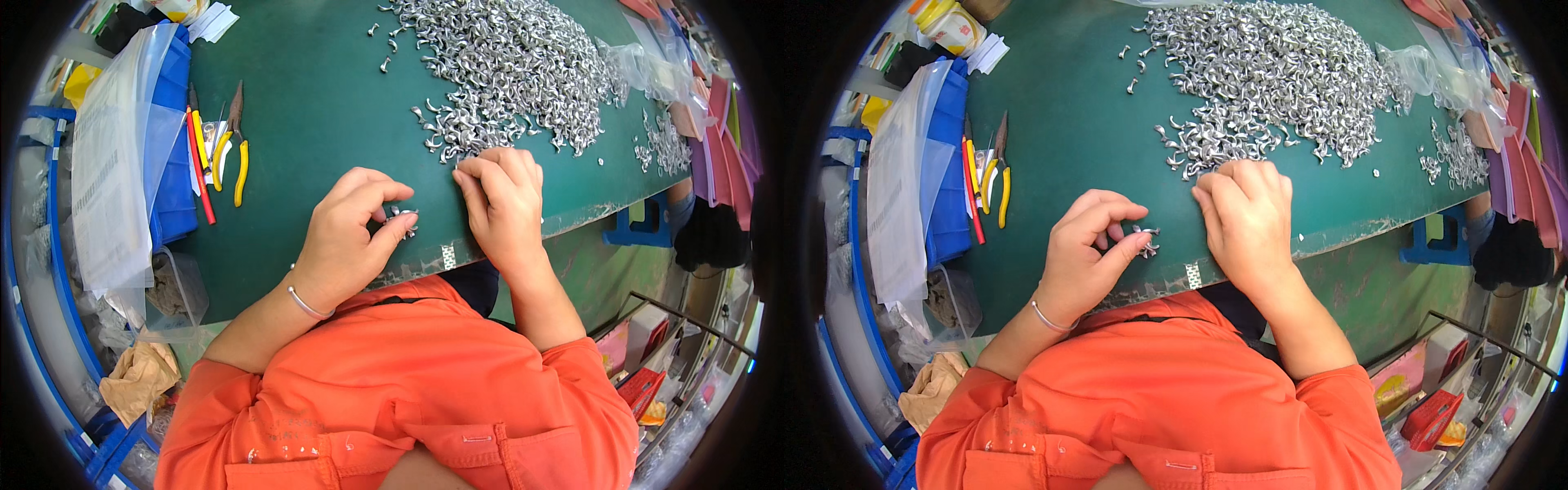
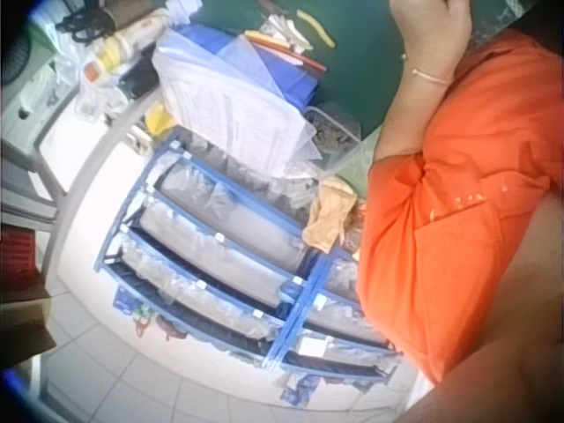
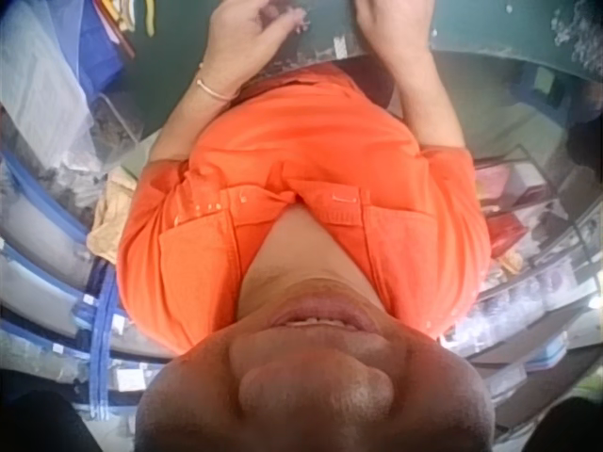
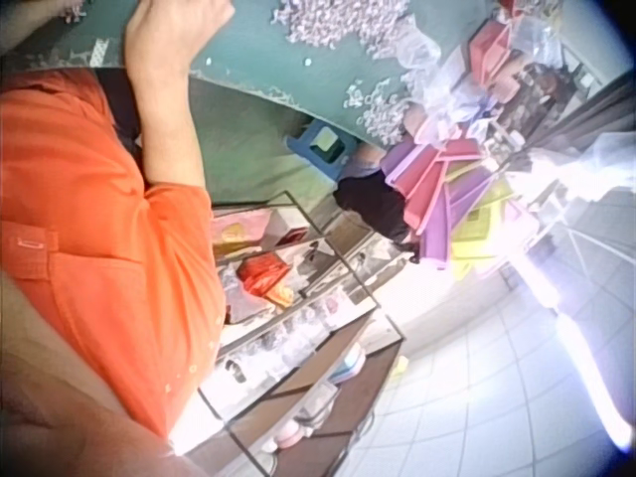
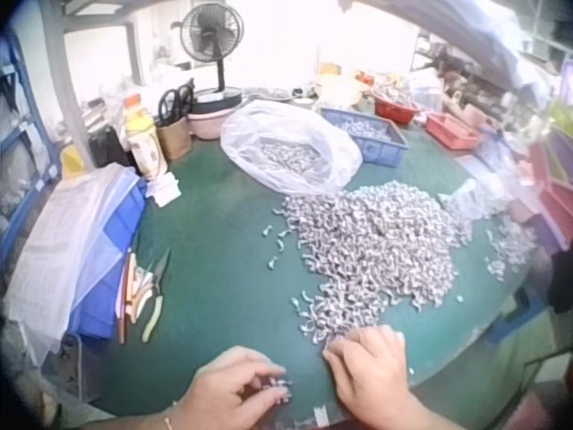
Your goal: The person picks up small metal parts one at a time from a pile on the workstation and handles them by hand to inspect them.
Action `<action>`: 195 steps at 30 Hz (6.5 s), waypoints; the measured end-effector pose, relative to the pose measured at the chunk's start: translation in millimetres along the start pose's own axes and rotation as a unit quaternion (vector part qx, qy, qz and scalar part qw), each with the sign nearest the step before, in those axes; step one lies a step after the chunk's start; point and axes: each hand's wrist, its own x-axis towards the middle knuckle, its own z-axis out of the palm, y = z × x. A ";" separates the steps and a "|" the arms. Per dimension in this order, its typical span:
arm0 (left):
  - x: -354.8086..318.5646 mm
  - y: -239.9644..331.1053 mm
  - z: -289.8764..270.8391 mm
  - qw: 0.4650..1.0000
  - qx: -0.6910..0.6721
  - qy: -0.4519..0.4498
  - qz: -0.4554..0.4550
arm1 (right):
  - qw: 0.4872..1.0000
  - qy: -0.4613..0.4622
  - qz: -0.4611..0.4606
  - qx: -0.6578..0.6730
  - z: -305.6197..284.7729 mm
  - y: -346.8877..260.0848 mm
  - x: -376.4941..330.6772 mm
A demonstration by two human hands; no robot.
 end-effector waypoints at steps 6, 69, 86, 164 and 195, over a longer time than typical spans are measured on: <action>0.8 -8.9 13.6 0.967 -0.242 0.075 -0.017 | 0.949 -0.031 0.010 0.315 -2.2 -22.7 -8.5; 5.4 -6.1 2.1 0.999 0.011 -0.020 0.049 | 0.987 -0.060 -0.010 0.151 -23.2 16.4 -23.1; 4.7 -7.2 5.4 0.999 0.023 -0.014 0.038 | 0.996 -0.004 0.086 -0.003 -21.7 24.2 -38.4; 82.1 -5.8 26.8 0.971 0.188 -0.026 0.142 | 0.970 -0.170 -0.061 0.160 -24.5 35.6 18.3; 259.7 -65.0 14.1 0.965 0.132 0.220 0.060 | 0.968 -0.171 -0.038 -0.182 15.1 109.7 187.4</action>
